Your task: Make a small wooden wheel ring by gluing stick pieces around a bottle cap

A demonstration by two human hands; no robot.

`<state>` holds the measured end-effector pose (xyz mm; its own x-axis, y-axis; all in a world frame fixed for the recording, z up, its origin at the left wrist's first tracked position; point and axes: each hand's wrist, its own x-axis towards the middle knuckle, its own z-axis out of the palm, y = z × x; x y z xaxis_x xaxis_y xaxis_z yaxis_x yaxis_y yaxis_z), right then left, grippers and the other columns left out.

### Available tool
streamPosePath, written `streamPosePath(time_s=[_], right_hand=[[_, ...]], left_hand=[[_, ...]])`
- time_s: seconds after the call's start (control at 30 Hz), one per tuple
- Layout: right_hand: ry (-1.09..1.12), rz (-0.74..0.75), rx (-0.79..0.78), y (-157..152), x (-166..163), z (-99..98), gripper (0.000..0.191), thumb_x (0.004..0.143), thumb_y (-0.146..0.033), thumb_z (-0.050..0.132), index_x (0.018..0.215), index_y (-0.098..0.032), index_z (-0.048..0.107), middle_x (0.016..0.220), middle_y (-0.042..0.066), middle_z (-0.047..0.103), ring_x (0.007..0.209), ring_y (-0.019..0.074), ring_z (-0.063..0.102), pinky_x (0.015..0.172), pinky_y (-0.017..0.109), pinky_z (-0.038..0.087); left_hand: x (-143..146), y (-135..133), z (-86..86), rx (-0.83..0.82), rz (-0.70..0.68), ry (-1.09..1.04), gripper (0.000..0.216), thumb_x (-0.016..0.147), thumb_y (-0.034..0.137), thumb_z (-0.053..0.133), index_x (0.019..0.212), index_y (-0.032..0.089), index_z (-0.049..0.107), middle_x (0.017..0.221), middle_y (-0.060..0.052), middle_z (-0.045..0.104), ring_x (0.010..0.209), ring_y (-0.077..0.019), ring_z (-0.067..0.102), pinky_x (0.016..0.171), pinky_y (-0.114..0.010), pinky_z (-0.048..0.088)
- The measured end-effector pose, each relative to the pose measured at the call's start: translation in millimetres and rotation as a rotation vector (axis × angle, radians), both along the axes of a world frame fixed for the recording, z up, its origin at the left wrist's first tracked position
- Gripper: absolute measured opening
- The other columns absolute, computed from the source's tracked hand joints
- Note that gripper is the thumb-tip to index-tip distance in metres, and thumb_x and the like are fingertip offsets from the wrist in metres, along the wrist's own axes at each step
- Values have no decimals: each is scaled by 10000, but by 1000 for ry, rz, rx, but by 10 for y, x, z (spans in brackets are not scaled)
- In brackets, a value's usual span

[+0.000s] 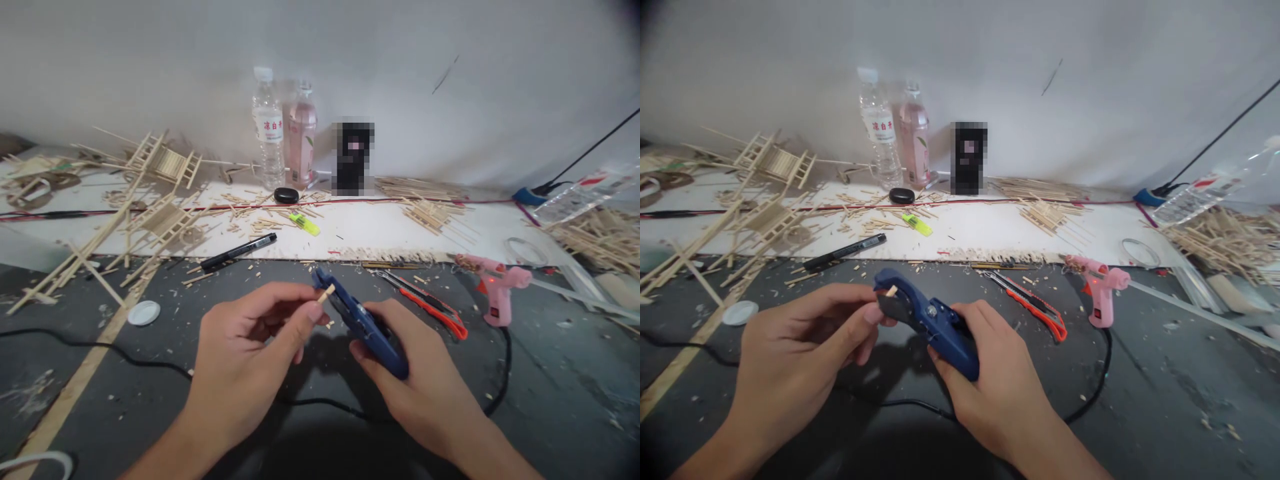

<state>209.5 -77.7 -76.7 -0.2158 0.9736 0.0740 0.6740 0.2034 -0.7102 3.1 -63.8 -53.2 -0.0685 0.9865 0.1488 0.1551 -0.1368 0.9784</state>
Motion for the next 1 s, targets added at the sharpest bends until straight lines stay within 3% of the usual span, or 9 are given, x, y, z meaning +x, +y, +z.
streamPosePath(time_s=[0.23, 0.47, 0.73, 1.0], right_hand=[[-40, 3, 2, 8, -29, -18, 127, 915, -263, 624, 1037, -252, 656, 928, 19, 700, 799, 216, 662, 697, 338, 484], [-54, 5, -48, -20, 8, -21, 76, 927, -281, 620, 992, -252, 648, 889, 3, 677, 772, 205, 636, 687, 339, 458], [-89, 16, -43, -8, 36, -33, 57, 922, -266, 615, 972, -248, 635, 900, 12, 681, 791, 224, 642, 692, 349, 451], [-78, 22, -42, -36, 36, -48, 27, 932, -264, 592, 934, -249, 615, 866, 4, 688, 746, 209, 634, 661, 330, 424]], left_hand=[[-7, 1, 1, -24, 21, 36, 154, 870, 316, 754, 734, 247, 778, 450, 45, 599, 365, -102, 559, 383, -165, 463], [-11, 22, 13, -22, 45, 74, 89, 860, 328, 764, 807, 276, 814, 481, 57, 632, 376, -96, 584, 388, -142, 462], [8, 52, 19, -47, 62, 111, 150, 828, 319, 751, 692, 274, 792, 418, 56, 597, 345, -89, 552, 367, -126, 421], [11, 51, 25, -65, 68, 136, 168, 832, 329, 741, 695, 245, 795, 423, 51, 603, 354, -81, 557, 379, -110, 414]])
